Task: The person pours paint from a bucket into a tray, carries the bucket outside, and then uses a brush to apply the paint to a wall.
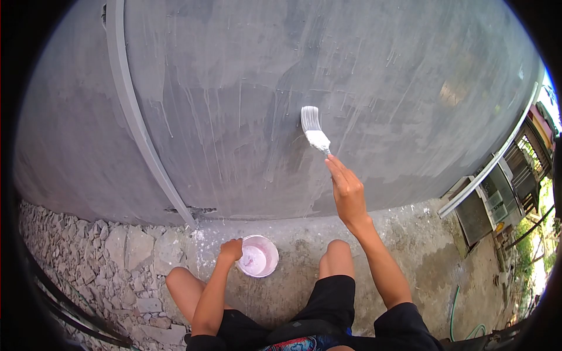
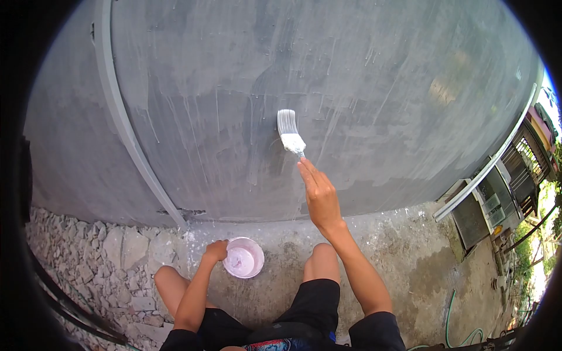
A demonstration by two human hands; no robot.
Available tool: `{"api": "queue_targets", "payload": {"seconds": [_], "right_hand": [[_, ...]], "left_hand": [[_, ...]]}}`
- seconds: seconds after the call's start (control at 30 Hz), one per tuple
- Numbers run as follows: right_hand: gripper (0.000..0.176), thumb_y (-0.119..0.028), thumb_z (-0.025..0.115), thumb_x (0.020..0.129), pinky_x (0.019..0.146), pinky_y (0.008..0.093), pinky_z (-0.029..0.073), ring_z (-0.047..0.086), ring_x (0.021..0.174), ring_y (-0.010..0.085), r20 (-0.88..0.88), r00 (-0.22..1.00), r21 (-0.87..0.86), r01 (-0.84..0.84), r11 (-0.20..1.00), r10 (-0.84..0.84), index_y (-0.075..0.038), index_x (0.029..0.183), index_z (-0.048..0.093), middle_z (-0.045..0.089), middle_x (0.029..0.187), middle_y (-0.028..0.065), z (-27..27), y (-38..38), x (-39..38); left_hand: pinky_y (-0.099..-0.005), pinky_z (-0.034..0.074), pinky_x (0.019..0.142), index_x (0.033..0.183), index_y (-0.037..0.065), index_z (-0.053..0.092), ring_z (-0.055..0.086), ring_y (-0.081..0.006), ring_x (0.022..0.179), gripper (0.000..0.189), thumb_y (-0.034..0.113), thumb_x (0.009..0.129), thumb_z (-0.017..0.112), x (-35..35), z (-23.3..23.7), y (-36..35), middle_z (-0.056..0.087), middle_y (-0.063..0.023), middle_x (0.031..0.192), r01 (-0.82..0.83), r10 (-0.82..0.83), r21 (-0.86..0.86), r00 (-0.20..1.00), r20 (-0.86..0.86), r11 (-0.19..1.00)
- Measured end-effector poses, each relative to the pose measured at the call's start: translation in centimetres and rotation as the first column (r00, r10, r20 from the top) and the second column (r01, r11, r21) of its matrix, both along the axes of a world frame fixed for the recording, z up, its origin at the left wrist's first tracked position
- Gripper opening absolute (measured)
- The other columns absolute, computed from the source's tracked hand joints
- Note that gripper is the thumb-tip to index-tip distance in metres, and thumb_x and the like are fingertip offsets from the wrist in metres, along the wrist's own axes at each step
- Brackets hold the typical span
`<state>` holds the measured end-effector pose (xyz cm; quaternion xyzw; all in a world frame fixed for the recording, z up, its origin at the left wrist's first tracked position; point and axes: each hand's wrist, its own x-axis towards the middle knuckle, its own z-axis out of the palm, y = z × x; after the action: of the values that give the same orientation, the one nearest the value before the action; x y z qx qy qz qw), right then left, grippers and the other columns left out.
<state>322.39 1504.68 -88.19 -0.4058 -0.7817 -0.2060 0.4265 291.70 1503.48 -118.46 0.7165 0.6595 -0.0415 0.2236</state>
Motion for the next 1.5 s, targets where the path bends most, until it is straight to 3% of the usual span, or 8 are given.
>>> {"api": "queue_targets", "payload": {"seconds": [0.27,0.4,0.67,0.8,0.97,1.13,1.3,1.5], "right_hand": [[0.035,0.009,0.051,0.084,0.089,0.0422,0.053,0.062,0.105,0.0387,0.048,0.995,-0.446,-0.053,0.893,0.083,0.003,0.116,0.061,0.062,0.121,0.0201,-7.9,-1.3,1.1],[0.032,0.008,0.053,0.084,0.088,0.0415,0.054,0.062,0.105,0.0387,0.045,0.998,-0.434,-0.015,0.901,0.038,0.003,0.115,0.062,0.063,0.119,0.0206,-4.5,-0.3,2.4],[0.034,0.010,0.056,0.085,0.087,0.0387,0.055,0.064,0.106,0.0349,-0.101,0.995,0.195,0.030,0.980,-0.011,0.002,0.118,0.061,0.064,0.119,0.0183,5.6,-0.3,2.7],[0.036,0.011,0.055,0.084,0.086,0.0384,0.054,0.065,0.103,0.0340,-0.112,0.994,0.217,0.024,0.976,0.000,0.002,0.118,0.061,0.063,0.122,0.0176,4.3,0.4,2.5],[0.043,0.012,0.053,0.079,0.084,0.0412,0.053,0.063,0.095,0.0337,0.016,1.000,-0.099,0.000,0.995,0.002,0.003,0.121,0.059,0.060,0.127,0.0162,-4.9,0.9,2.2],[0.041,0.010,0.052,0.081,0.089,0.0436,0.052,0.062,0.105,0.0384,0.127,0.992,-0.510,0.050,0.859,0.018,0.001,0.121,0.058,0.061,0.123,0.0174,-12.0,0.0,3.1],[0.038,0.010,0.052,0.082,0.090,0.0429,0.052,0.062,0.106,0.0382,0.073,0.995,-0.414,-0.027,0.910,0.063,0.001,0.119,0.060,0.061,0.123,0.0188,-11.0,-0.1,3.8],[0.039,0.011,0.054,0.081,0.086,0.0405,0.054,0.064,0.102,0.0350,-0.020,0.998,-0.120,-0.055,0.991,0.052,0.002,0.119,0.060,0.062,0.123,0.0171,-0.8,0.2,3.2]], "left_hand": [[-0.0489,0.051,0.089,0.121,0.007,0.057,0.063,-0.0381,0.107,0.037,0.012,0.085,0.051,0.1,0.4,0.0,0.063,-0.0206,0.118,0.013,-0.013,-0.027,1.000,-0.003,1.000],[-0.0485,0.052,0.089,0.120,0.006,0.057,0.063,-0.0381,0.107,0.036,0.012,0.085,0.051,0.4,0.6,0.1,0.063,-0.0208,0.118,0.013,-0.013,-0.019,1.000,-0.014,1.000],[-0.0484,0.052,0.088,0.121,0.005,0.056,0.063,-0.0384,0.107,0.036,0.011,0.086,0.051,0.0,-0.3,0.3,0.062,-0.0211,0.118,0.017,-0.017,-0.019,1.000,-0.020,1.000],[-0.0485,0.052,0.088,0.121,0.005,0.056,0.063,-0.0386,0.106,0.036,0.011,0.086,0.051,-0.1,-0.3,0.2,0.062,-0.0214,0.118,0.005,-0.005,0.000,1.000,-0.002,1.000],[-0.0485,0.052,0.089,0.122,0.005,0.055,0.063,-0.0392,0.107,0.037,0.010,0.086,0.050,-0.2,0.0,0.1,0.062,-0.0218,0.118,0.009,-0.009,-0.027,1.000,-0.001,1.000],[-0.0486,0.052,0.089,0.122,0.005,0.055,0.062,-0.0395,0.108,0.037,0.010,0.086,0.050,-0.2,0.0,-0.2,0.062,-0.0220,0.118,0.007,-0.007,-0.020,1.000,0.012,1.000],[-0.0490,0.052,0.089,0.122,0.005,0.055,0.062,-0.0398,0.107,0.036,0.011,0.086,0.050,-0.3,-0.4,0.0,0.062,-0.0224,0.118,0.029,-0.029,-0.001,1.000,0.013,1.000],[-0.0487,0.052,0.087,0.121,0.005,0.055,0.063,-0.0394,0.106,0.036,0.011,0.086,0.051,0.0,-0.3,0.1,0.062,-0.0224,0.117,0.012,-0.012,0.016,1.000,-0.006,1.000]]}}
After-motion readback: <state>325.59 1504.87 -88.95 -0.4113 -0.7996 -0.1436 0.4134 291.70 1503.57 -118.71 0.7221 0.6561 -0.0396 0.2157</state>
